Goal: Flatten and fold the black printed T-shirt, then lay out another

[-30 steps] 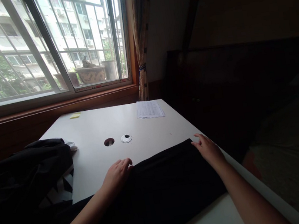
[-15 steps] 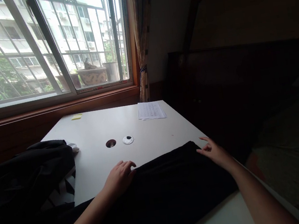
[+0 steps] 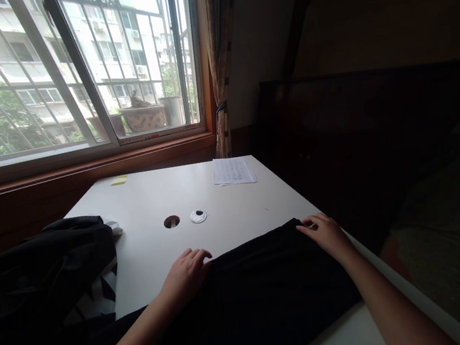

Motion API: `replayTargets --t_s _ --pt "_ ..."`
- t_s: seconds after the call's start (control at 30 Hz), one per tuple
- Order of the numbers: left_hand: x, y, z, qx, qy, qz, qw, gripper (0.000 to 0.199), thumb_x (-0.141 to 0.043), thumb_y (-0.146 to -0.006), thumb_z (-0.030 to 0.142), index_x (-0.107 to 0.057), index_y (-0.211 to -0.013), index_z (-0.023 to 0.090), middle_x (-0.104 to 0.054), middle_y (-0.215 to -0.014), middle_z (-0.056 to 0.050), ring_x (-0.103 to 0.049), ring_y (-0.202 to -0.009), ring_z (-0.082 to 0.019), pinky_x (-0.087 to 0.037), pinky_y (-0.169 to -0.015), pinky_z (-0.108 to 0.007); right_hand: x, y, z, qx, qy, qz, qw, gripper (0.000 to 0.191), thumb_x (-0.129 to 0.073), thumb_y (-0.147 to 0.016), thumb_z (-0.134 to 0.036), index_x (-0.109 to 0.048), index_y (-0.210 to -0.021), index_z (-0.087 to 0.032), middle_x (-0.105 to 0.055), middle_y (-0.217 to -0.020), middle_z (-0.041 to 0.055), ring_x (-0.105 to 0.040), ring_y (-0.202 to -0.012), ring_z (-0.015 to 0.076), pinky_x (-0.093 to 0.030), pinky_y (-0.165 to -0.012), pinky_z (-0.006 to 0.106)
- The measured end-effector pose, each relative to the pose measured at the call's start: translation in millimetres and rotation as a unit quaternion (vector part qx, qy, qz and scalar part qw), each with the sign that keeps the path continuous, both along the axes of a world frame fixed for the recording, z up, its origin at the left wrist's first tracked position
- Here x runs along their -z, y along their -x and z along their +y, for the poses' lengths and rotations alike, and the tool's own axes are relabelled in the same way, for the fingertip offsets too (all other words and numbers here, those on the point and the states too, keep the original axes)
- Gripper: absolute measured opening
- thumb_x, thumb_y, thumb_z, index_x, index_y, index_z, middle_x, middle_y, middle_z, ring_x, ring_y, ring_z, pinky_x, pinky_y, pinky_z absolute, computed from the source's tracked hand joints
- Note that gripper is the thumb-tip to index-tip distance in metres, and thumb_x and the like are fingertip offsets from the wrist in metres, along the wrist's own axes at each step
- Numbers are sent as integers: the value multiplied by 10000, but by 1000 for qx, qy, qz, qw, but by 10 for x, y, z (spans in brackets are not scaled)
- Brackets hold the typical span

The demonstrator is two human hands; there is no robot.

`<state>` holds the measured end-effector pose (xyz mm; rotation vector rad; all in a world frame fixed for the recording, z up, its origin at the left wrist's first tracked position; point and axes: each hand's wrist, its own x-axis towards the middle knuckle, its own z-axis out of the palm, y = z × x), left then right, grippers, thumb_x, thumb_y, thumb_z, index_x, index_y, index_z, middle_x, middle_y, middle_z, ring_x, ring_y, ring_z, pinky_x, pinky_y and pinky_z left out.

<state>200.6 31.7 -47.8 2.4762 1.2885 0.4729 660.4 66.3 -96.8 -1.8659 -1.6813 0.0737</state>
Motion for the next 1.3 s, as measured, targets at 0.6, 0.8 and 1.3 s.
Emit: replayTargets --t_s 0.6,0.8,1.3 --pt "96 10 33 -4 -28 18 999 241 -449 -1047 256 -632 -1186 186 -697 -1107 -80 -659 -979 -240 -576 -810 -381 52 96 117 14 -117 11 993 471 -485 -938 -570 -564 -1245 -222 -598 -1093 117 -625 -753 225 -551 -672 377" --pt "130 17 40 5 -71 33 997 219 -464 -1036 198 -636 -1172 186 -679 -1100 -81 -639 -960 -240 -584 -783 -378 -143 226 -51 -27 -150 -127 980 363 -420 -1006 -397 -660 -1209 -215 -583 -1225 150 -636 -1076 307 -546 -931 481" --pt "-1 -66 -161 180 -112 77 974 429 -442 -1060 306 -476 -1488 315 -503 -1541 -32 -349 -1488 -288 -321 -1206 -564 -220 1027 -327 -289 141 -156 934 631 -317 -1028 -610 -216 -1603 -368 -194 -1678 -14 -166 -1548 253 -126 -1261 532"
